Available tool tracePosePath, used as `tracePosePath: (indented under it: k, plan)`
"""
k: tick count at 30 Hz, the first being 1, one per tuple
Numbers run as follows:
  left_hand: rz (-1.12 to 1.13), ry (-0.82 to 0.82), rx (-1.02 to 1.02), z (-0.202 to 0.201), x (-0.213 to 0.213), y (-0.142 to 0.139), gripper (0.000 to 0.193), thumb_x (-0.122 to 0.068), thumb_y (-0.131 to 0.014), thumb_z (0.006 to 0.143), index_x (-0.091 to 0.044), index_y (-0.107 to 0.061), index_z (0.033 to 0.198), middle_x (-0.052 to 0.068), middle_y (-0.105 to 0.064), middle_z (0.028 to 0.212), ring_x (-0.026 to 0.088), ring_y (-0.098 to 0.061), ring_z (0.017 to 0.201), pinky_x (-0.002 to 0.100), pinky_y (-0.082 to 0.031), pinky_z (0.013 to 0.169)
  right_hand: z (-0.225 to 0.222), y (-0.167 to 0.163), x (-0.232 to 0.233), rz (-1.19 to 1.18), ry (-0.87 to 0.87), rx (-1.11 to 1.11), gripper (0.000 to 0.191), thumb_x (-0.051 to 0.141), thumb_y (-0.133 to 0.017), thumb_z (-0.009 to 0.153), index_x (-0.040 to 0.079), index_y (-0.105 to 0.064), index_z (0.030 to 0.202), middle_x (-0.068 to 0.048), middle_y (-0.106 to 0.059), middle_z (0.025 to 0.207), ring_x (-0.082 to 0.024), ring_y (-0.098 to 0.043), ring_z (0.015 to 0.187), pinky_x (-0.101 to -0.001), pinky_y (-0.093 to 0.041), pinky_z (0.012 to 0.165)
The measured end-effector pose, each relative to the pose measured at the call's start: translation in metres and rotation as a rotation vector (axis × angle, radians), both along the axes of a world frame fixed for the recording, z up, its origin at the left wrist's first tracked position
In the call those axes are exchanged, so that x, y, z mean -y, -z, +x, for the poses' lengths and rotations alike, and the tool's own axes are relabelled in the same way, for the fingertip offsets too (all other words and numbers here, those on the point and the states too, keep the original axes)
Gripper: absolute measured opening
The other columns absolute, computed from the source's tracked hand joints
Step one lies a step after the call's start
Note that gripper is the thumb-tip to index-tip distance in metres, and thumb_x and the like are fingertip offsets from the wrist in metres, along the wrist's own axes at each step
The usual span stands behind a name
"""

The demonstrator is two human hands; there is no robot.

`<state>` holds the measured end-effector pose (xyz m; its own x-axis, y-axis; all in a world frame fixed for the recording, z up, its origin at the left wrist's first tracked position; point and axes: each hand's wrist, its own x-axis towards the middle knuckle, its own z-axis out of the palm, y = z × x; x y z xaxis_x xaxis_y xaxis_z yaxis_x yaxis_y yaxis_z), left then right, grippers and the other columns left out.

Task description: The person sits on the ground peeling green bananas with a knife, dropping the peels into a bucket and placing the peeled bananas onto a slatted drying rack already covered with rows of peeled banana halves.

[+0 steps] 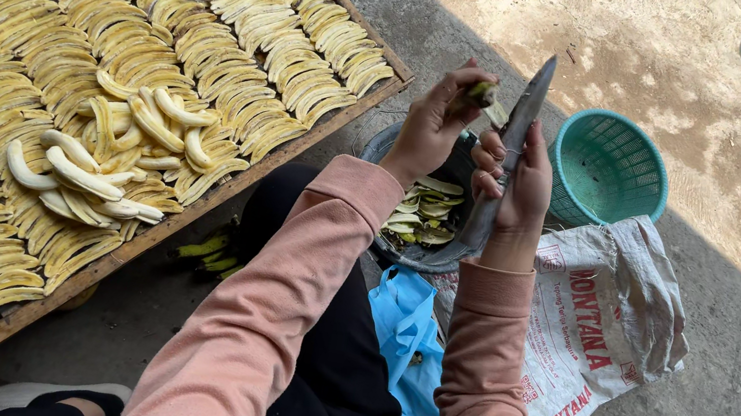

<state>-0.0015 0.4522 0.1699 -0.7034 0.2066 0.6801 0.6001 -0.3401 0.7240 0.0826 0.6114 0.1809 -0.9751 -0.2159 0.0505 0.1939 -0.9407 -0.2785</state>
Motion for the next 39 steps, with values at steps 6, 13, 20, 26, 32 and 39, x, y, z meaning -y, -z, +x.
tracePosePath:
  k: [6,13,20,26,32,39]
  plan:
    - [0.674,0.112,0.662,-0.044,0.033,-0.002,0.044,-0.014,-0.047,0.110,-0.018,-0.032,0.152,0.005,-0.051,0.153,0.019,-0.048,0.143,0.050,-0.051,0.109,-0.002,0.115,-0.008,-0.042,-0.004,0.328,0.047,0.049,-0.039,0.113,0.002,-0.046,0.115,-0.008,-0.048,0.087,-0.016,-0.044,0.067,-0.0246,-0.037,0.046]
    - [0.625,0.074,0.871,-0.050,0.035,-0.001,0.074,-0.006,-0.069,0.092,-0.027,-0.020,0.144,0.009,-0.046,0.136,0.027,-0.053,0.122,0.048,-0.054,0.096,-0.001,0.059,0.041,1.048,0.507,0.302,0.053,0.043,-0.063,0.094,0.021,-0.038,0.136,-0.002,-0.055,0.077,-0.007,-0.044,0.051,-0.0233,-0.037,0.041]
    - [0.570,0.434,0.968,-0.028,0.019,0.011,0.036,-0.015,-0.059,0.107,-0.007,-0.039,0.136,0.012,-0.063,0.118,0.022,-0.068,0.106,0.044,-0.059,0.088,-0.015,-0.021,0.092,1.487,1.056,-0.293,0.024,0.005,-0.073,0.103,0.001,-0.068,0.126,-0.001,-0.071,0.100,-0.003,-0.054,0.076,-0.0193,-0.045,0.069]
    - [0.413,0.776,0.869,-0.029,0.034,0.008,0.038,-0.025,-0.041,0.109,-0.014,-0.053,0.143,0.007,-0.068,0.111,0.017,-0.066,0.098,0.034,-0.061,0.080,-0.032,-0.036,0.053,1.867,1.326,-0.467,0.004,-0.003,-0.067,0.103,0.000,-0.066,0.104,-0.006,-0.066,0.091,-0.015,-0.064,0.083,-0.0283,-0.051,0.074]
    - [0.094,0.870,0.723,-0.019,0.041,-0.001,0.042,-0.022,-0.043,0.119,-0.003,-0.055,0.154,0.007,-0.071,0.109,0.014,-0.067,0.093,0.029,-0.056,0.083,-0.077,-0.048,-0.051,1.914,1.454,-0.097,0.009,0.003,-0.060,0.109,0.001,-0.063,0.101,-0.007,-0.066,0.095,-0.017,-0.065,0.082,-0.0298,-0.053,0.072]
    - [-0.125,0.766,0.871,-0.014,0.041,-0.012,0.044,-0.035,-0.045,0.108,-0.019,-0.050,0.149,-0.003,-0.069,0.104,0.006,-0.066,0.086,0.026,-0.059,0.072,-0.065,-0.014,-0.043,1.783,1.032,0.115,0.031,0.022,-0.066,0.104,0.000,-0.064,0.126,-0.007,-0.065,0.099,-0.008,-0.056,0.064,-0.0271,-0.046,0.051]
